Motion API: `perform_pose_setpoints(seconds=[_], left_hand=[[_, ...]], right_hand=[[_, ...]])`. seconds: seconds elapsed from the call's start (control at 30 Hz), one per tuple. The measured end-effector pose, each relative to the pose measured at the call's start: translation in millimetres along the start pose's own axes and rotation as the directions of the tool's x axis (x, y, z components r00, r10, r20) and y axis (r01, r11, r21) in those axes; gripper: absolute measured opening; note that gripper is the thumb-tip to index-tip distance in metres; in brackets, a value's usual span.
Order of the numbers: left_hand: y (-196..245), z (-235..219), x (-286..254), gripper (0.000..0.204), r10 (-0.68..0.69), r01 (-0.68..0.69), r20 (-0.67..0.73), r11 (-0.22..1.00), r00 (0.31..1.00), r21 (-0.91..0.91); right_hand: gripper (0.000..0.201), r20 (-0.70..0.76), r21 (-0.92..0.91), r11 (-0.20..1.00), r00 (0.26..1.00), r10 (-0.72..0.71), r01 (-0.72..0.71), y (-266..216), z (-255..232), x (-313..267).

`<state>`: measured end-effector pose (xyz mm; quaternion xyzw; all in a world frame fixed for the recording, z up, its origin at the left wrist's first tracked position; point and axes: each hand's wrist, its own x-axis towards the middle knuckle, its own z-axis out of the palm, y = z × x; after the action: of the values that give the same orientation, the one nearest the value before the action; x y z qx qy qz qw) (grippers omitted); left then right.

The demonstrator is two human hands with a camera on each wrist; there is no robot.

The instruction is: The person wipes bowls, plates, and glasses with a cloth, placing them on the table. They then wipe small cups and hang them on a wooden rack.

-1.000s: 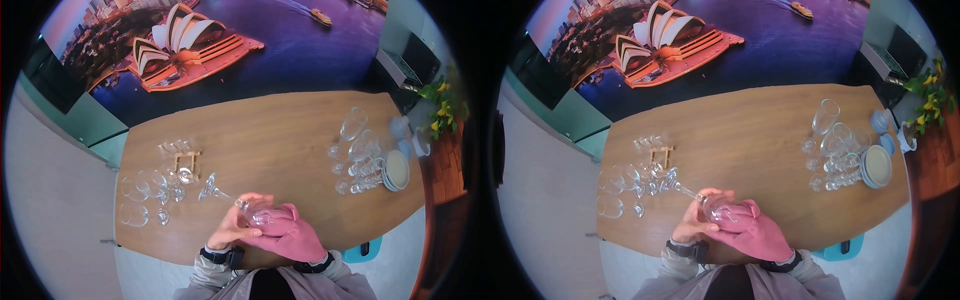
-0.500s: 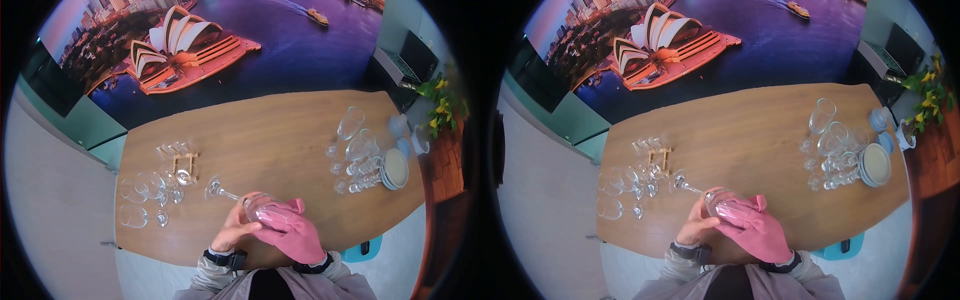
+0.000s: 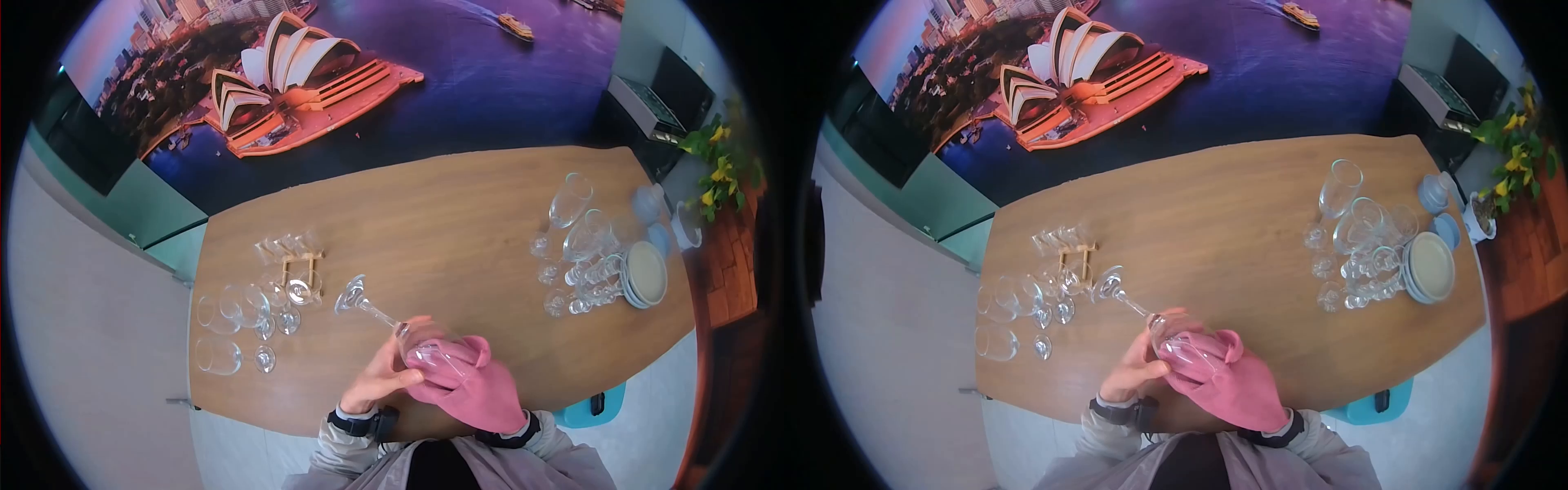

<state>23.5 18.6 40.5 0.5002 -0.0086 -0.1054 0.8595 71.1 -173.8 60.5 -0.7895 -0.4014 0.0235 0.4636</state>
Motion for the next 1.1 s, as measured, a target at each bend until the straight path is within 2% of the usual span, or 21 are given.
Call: perform_pose_setpoints(seconds=[0.07,0.1,0.17,0.2,0.23,0.27,0.3,0.33,0.37,0.4,0.47,0.5,0.57,0.7,0.77,0.9,0.97,1.0,1.07,1.1], left_hand=[[-5,-2,-1,0.079,-0.013,0.009,-0.047,0.997,0.999,-0.077],[-5,-2,-2,0.079,-0.013,0.009,-0.050,0.997,0.999,-0.079],[-3,-2,-2,0.078,-0.113,0.116,-0.126,0.993,0.986,0.019],[-3,-4,-2,0.078,-0.109,0.113,-0.128,0.993,0.986,0.020],[-3,-6,-3,0.078,-0.049,0.051,-0.065,0.998,0.997,0.026],[-3,-7,-3,0.079,0.009,-0.009,0.000,1.000,1.000,0.027],[-1,-4,-4,0.079,0.007,-0.007,0.000,1.000,1.000,0.026],[2,1,-4,0.080,0.020,-0.020,-0.011,1.000,1.000,-0.001],[4,3,-4,0.082,0.035,-0.036,-0.023,0.999,0.999,-0.026],[4,2,-4,0.082,0.037,-0.038,-0.023,0.999,0.999,-0.025],[1,-1,-3,0.085,0.080,-0.080,0.002,0.997,0.997,0.019],[-1,-3,-3,0.085,0.079,-0.079,0.003,0.997,0.997,0.018],[-4,-6,-4,0.085,0.166,-0.172,0.105,0.984,0.980,0.048],[-2,-10,-3,0.083,0.195,-0.216,0.163,0.968,0.967,0.126],[0,-3,-3,0.083,0.157,-0.158,0.086,0.987,0.984,0.008],[-1,4,1,0.082,0.151,-0.151,0.051,0.988,0.987,-0.004],[-5,9,4,0.082,0.128,-0.120,-0.117,0.990,0.985,0.076],[-11,10,5,0.081,0.147,-0.137,-0.153,0.988,0.977,0.077],[-17,9,6,0.080,0.147,-0.145,-0.176,0.989,0.973,0.024],[-19,9,6,0.080,0.142,-0.151,-0.199,0.988,0.970,-0.031]], right_hand=[[0.029,0.044,-0.187,0.977,0.994,-0.100,0.107,1,0,1],[0.029,0.047,-0.186,0.977,0.994,-0.100,0.107,4,1,0],[0.030,0.165,-0.497,0.831,0.967,-0.193,0.251,12,5,-1],[0.030,0.167,-0.497,0.830,0.966,-0.196,0.254,11,4,-5],[0.037,0.147,-0.320,0.943,0.988,-0.043,0.088,8,3,-12],[0.045,0.158,-0.127,0.987,0.981,0.116,-0.096,6,2,-16],[0.045,0.158,-0.127,0.987,0.980,0.118,-0.099,5,5,-16],[0.045,0.196,0.369,0.866,0.939,0.282,-0.337,5,9,-15],[0.045,0.308,0.744,0.470,0.868,0.391,-0.476,5,12,-13],[0.045,0.308,0.744,0.471,0.868,0.389,-0.474,6,7,-9],[0.063,0.421,0.413,0.788,0.863,0.280,-0.457,8,-10,2],[0.063,0.421,0.413,0.787,0.862,0.282,-0.458,12,-3,-1],[0.073,0.364,0.650,0.581,0.872,0.327,-0.490,22,21,-11],[0.071,0.344,0.635,0.610,0.880,0.326,-0.474,31,25,-15],[0.071,0.325,0.626,0.628,0.886,0.329,-0.463,35,25,-17],[0.070,0.302,0.611,0.649,0.892,0.338,-0.453,33,19,-15],[0.058,0.306,0.816,0.375,0.879,0.366,-0.440,22,3,0],[0.058,0.306,0.816,0.375,0.879,0.365,-0.439,22,6,-3],[0.055,0.056,0.692,0.642,0.912,0.407,-0.329,23,13,-11],[0.055,0.053,0.692,0.642,0.910,0.411,-0.330,20,12,-10]])
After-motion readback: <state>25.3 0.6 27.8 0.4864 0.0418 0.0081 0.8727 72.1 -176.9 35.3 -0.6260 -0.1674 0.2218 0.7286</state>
